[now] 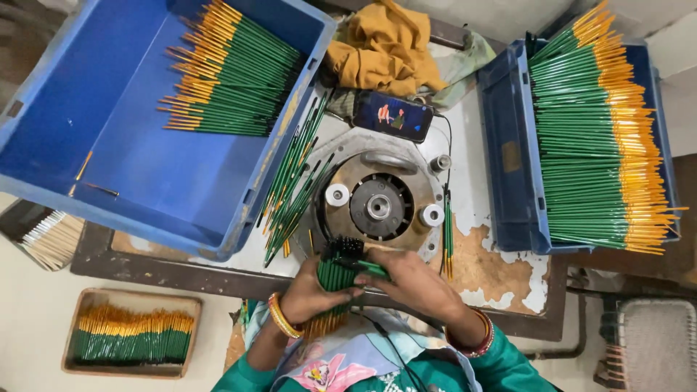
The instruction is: Feeding bundles of sticks into a machine for processing, likely incense manufacturing.
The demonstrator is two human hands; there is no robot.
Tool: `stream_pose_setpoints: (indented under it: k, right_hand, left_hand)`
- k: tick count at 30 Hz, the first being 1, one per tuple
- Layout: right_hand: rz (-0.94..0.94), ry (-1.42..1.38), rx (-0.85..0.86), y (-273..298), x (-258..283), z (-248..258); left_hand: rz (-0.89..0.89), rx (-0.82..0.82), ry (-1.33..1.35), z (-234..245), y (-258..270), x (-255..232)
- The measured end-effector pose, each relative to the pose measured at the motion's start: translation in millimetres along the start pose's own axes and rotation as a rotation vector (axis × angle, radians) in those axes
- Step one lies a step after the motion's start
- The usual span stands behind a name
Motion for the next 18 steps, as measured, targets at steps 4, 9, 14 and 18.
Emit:
stream_pose_setpoints:
  k: [4,9,14,18]
  right_hand:
    - [-0.166,0.091,0.02,19,-20,22]
    - [-0.18,0.114,-0.525,2,-57,36]
    - [-0.064,0.281,-0.339,-28,-83,-2]
    - [-0.069,0.262,-0.35,-37,-83,1]
  left_hand:
    - [0.018,0.067,0.006,12,5,34]
    - [0.104,-0.376,0.174,42,7,46]
    - [0.198,-0.45,0.234,56,16,54]
    - [0.203,-0.437,0.362,56,22,56]
Point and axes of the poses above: each hand's wrist, its own y-axis away from the middle knuckle, its own z-axis out of the back of the hand, x = y × z, the point moved 5 cm from there along -y, towards the middle knuckle, and after that the axes turned 1 degree about -x, right-handed, at the moved point
